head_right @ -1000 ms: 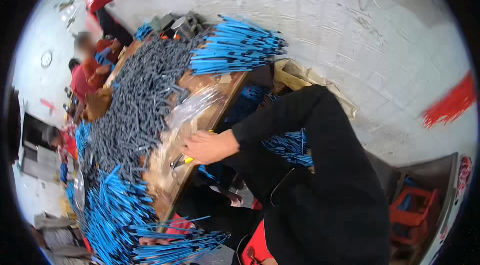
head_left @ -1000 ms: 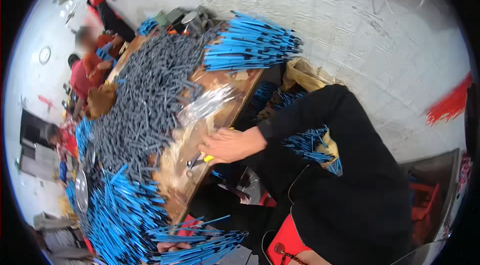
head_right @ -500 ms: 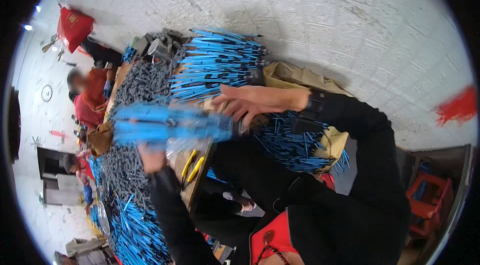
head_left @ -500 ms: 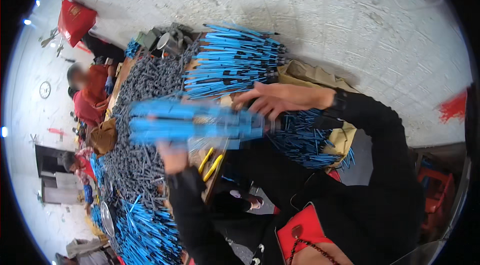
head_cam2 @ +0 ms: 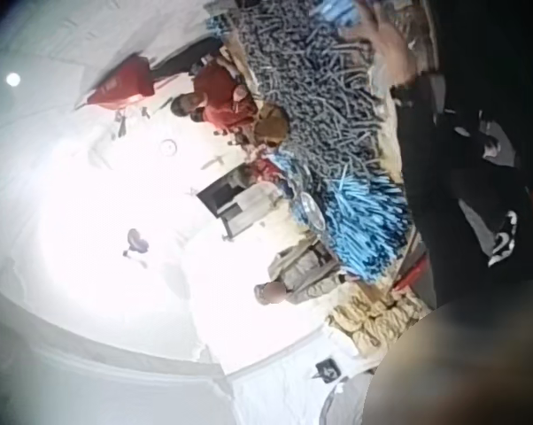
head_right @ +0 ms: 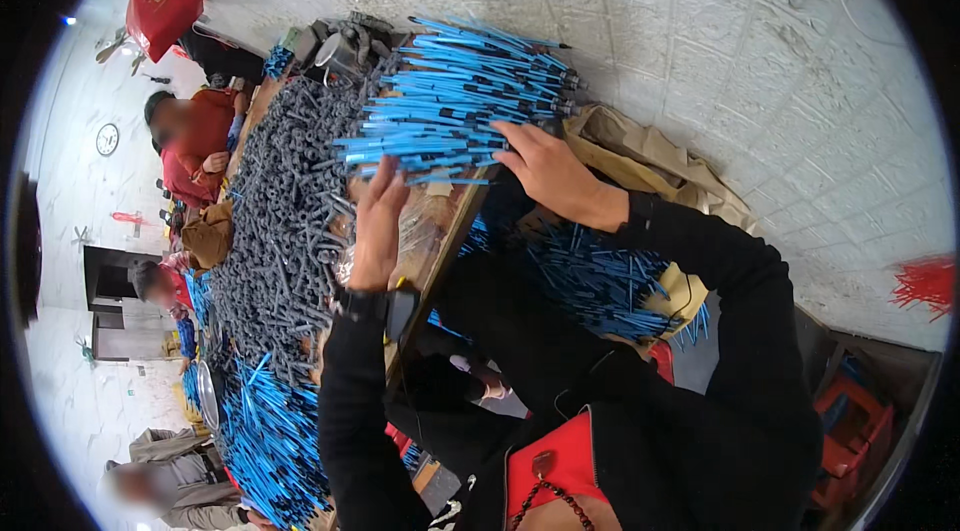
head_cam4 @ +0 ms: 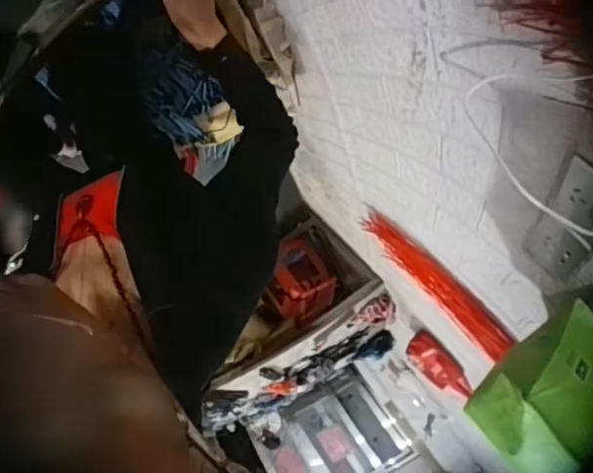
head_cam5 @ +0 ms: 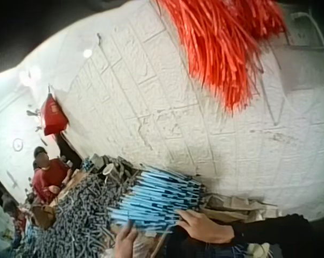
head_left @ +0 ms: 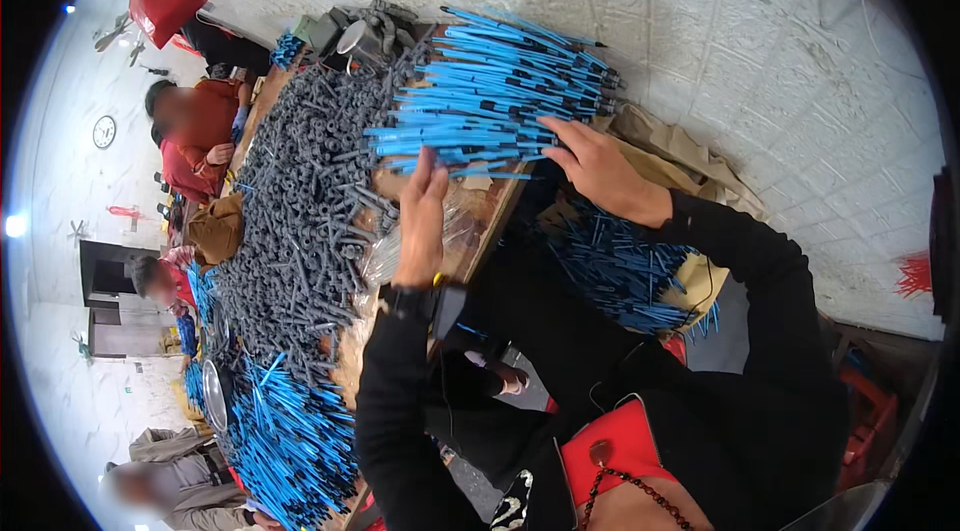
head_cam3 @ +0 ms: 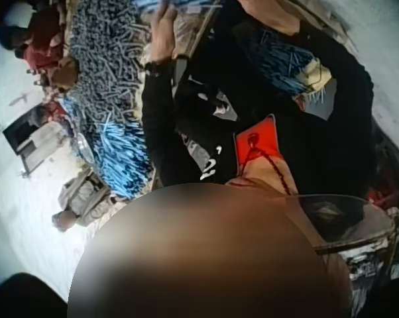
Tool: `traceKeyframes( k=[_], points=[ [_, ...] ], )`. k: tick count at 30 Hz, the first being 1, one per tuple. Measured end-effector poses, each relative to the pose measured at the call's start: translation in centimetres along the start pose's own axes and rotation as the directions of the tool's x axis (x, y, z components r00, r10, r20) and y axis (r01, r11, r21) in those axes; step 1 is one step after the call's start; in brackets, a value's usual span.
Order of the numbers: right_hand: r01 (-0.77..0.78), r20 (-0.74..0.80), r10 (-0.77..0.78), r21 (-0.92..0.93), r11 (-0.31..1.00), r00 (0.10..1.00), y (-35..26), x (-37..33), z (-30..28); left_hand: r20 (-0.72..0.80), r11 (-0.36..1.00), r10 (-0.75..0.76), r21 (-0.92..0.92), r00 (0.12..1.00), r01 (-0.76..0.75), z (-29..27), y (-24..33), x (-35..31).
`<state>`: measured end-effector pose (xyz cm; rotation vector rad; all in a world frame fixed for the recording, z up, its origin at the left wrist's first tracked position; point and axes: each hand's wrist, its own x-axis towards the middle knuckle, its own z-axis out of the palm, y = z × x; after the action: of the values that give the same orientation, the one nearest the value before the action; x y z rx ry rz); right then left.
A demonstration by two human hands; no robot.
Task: Assembling bundles of blue wires into plastic connectors and using pliers to secure the assembly.
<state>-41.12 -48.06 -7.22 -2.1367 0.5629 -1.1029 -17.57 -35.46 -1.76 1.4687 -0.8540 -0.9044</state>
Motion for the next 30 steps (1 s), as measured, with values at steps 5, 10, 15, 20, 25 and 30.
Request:
traceKeyframes(
  k=[5, 10, 15, 20, 25, 30],
  points=[
    [0.042, -0.208, -0.071, -0.143, 0.989, 0.976, -0.3, 2.3, 0.3, 0.069, 0.977, 0.089, 0.190, 0.994, -0.101, 1.5, 0.8, 5.2],
    [0.111, -0.064, -0.173, -0.545, 0.831, 0.983, -1.6, 0.0, -2.8, 0.107, 0.318, 0.106, 0.938, 0.989, -0.136, 2.4, 0.3, 4.5],
    [0.119, -0.112, -0.214, -0.550, 0.827, 0.970, 1.5, -8.3, -8.1, 0.195, 0.511, 0.379, 0.771, 0.905, -0.380, -1.4, -2.3, 5.5],
    [-0.195, 0.281, 0.401, -0.553, 0.810, 0.872, 7.6, -20.8, -5.9, 0.274, 0.395, 0.179, 0.860, 0.945, -0.324, -5.8, -1.0, 4.3],
    [-0.114, 0.260, 0.339, -0.619, 0.777, 0.904, 15.3, -26.6, -1.5, 0.190, 0.355, 0.372, 0.875, 0.908, -0.329, -3.1, 3.3, -6.1],
    [-0.002, 0.312, 0.280, -0.664, 0.747, 0.908, 18.4, -26.7, 2.3, 0.228, 0.302, 0.257, 0.904, 0.939, -0.303, 2.8, 2.0, -16.8]
  ],
)
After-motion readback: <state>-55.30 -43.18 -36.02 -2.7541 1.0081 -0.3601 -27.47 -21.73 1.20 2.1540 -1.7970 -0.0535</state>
